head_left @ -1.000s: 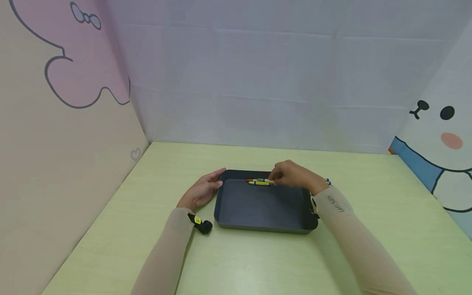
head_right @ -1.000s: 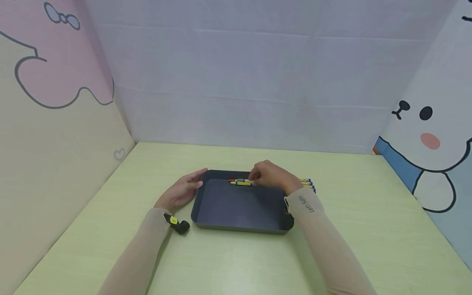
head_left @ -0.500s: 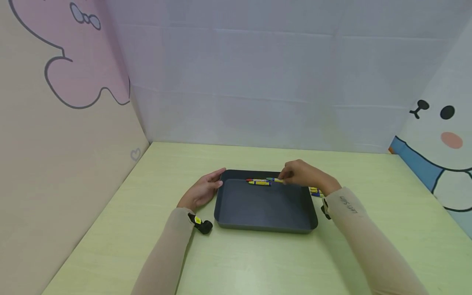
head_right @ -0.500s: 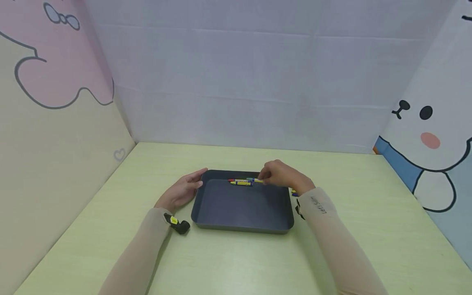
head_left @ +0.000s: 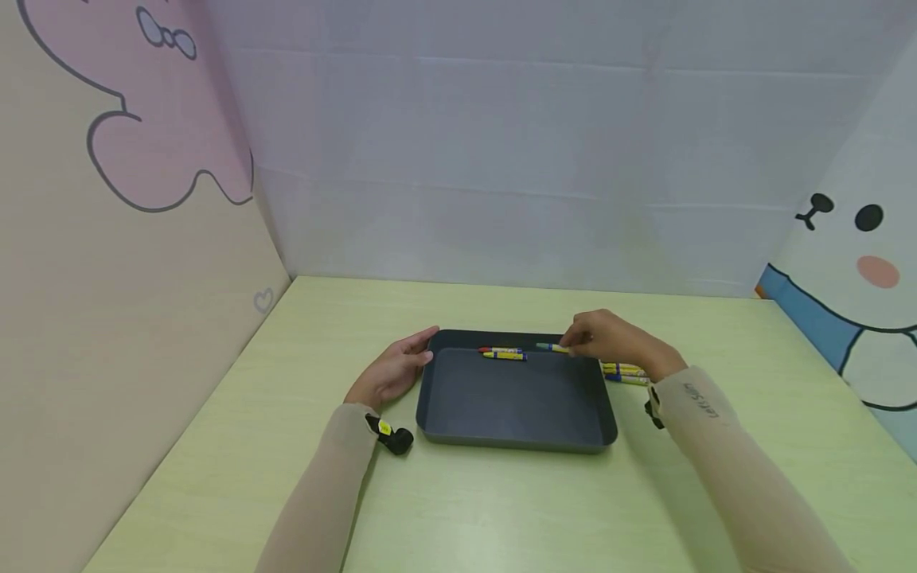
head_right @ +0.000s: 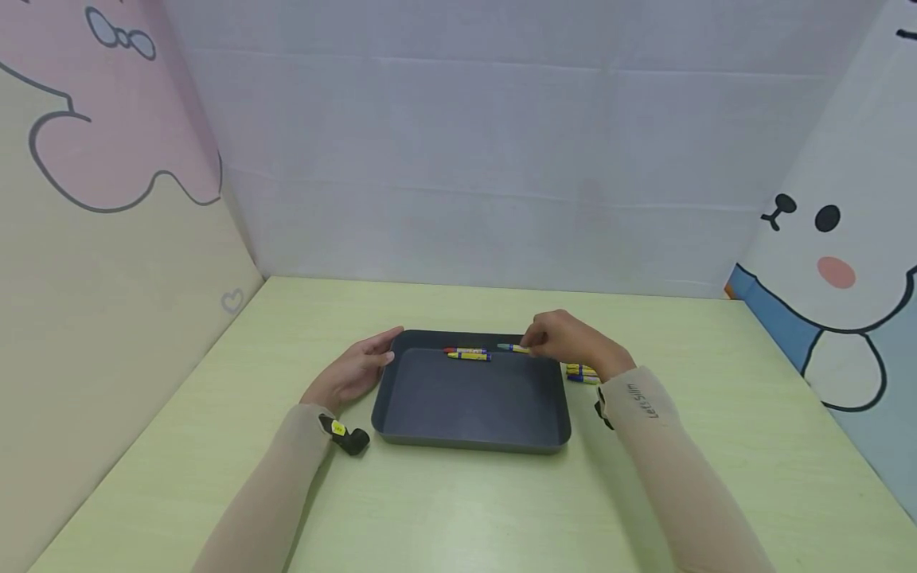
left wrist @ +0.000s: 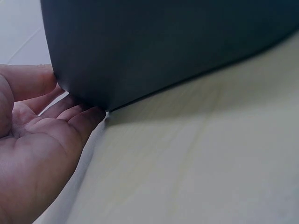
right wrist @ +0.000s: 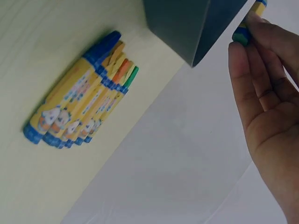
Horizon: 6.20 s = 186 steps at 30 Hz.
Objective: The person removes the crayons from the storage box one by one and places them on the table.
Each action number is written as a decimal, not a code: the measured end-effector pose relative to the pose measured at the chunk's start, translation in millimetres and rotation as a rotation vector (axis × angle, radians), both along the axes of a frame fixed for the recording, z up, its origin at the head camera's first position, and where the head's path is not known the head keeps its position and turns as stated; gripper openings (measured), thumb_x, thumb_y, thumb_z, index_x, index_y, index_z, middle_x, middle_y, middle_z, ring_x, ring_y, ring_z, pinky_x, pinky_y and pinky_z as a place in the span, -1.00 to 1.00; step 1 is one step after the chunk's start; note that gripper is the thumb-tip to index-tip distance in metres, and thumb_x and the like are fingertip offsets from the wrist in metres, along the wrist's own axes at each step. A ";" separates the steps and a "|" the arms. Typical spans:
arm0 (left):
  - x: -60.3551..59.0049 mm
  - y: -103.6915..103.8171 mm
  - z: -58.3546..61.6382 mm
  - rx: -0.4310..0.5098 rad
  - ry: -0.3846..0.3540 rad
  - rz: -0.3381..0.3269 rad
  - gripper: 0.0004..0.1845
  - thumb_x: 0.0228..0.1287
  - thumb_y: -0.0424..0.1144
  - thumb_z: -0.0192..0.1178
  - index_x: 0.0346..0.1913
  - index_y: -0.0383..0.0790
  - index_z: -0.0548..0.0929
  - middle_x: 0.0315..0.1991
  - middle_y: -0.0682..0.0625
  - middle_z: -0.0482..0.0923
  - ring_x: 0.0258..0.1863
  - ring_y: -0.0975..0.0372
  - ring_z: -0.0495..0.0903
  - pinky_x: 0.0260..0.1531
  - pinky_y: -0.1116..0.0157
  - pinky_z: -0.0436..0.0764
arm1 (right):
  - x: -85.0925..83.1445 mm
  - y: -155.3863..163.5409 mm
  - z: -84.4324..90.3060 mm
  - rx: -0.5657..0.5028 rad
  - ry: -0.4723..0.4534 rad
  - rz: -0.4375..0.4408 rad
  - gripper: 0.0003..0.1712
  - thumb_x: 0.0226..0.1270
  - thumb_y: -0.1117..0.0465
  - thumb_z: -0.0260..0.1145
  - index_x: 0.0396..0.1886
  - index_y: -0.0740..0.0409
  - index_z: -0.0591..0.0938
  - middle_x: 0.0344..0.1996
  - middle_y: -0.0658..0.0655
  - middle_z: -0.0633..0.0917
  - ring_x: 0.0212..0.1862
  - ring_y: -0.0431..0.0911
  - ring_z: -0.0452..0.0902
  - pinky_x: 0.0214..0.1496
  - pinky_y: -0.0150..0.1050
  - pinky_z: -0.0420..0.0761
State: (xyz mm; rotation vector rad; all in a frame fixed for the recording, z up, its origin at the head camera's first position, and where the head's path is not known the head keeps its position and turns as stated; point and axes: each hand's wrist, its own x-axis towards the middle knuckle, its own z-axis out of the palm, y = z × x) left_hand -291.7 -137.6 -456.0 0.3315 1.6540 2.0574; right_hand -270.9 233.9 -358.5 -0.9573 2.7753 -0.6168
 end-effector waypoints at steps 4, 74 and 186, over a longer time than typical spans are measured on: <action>-0.7 0.0 -0.8 0.000 0.004 0.000 -0.35 0.44 -0.53 -0.13 0.53 -0.23 0.00 0.57 -0.05 -0.37 0.54 0.14 -0.44 0.50 0.14 -0.20 | 1.6 8.1 0.3 -0.004 0.015 -0.002 -0.80 0.24 0.38 0.32 -0.15 0.22 0.74 -0.34 0.08 0.62 -0.29 -0.13 0.64 -0.27 -0.34 0.62; -1.8 0.3 -2.1 0.010 -0.009 -0.006 -0.35 0.45 -0.53 -0.15 0.53 -0.22 -0.01 0.57 -0.02 -0.33 0.54 0.15 -0.37 0.50 0.14 -0.14 | 32.6 95.6 -34.2 -0.030 -0.073 -0.126 -0.87 0.19 0.38 0.35 -0.27 0.17 0.75 -0.35 0.05 0.70 -0.32 -0.24 0.59 -0.31 -0.35 0.59; -1.3 0.0 -4.3 -0.006 -0.030 0.032 -0.36 0.43 -0.54 -0.12 0.52 -0.20 0.06 0.57 -0.01 -0.25 0.55 0.18 -0.33 0.50 0.18 -0.15 | -13.7 -9.4 15.4 0.009 -0.164 -0.079 -0.64 0.33 0.16 0.30 0.06 0.21 0.66 -0.02 0.19 0.71 0.03 0.08 0.62 0.09 0.02 0.58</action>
